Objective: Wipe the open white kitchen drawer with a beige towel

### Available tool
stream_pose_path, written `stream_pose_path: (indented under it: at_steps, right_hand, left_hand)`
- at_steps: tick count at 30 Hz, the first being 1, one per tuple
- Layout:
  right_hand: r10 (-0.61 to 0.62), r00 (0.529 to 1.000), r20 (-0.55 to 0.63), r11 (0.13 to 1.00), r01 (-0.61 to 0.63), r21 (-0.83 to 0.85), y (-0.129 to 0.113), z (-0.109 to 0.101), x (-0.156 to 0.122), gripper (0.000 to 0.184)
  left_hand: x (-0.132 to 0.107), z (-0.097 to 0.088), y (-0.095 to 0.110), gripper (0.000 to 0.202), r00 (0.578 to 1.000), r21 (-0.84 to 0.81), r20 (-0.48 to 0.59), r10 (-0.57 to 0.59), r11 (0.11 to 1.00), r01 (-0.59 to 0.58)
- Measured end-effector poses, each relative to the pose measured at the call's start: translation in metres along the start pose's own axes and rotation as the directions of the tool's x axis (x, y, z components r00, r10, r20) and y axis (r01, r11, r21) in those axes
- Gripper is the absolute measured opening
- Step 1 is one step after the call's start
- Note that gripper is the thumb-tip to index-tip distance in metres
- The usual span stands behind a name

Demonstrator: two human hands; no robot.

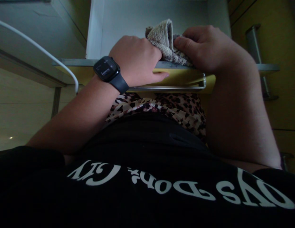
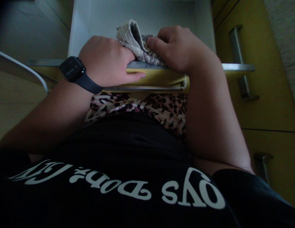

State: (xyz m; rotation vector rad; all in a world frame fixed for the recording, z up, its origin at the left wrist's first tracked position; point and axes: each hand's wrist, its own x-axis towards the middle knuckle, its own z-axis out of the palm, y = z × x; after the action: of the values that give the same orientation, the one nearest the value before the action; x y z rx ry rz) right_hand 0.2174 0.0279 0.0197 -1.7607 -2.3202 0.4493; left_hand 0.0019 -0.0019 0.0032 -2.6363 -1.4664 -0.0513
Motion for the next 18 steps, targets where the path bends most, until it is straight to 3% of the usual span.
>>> stream_pose_path:
  at_steps: [18]
  right_hand:
    - [-0.012,1.0,0.007,1.0,0.012,-0.023,-0.0005,0.0,0.0001,0.044]
  left_hand:
    - [0.0002,-0.0004,-0.0003,0.077,1.0,0.004,0.005,0.01,1.0,-0.01]
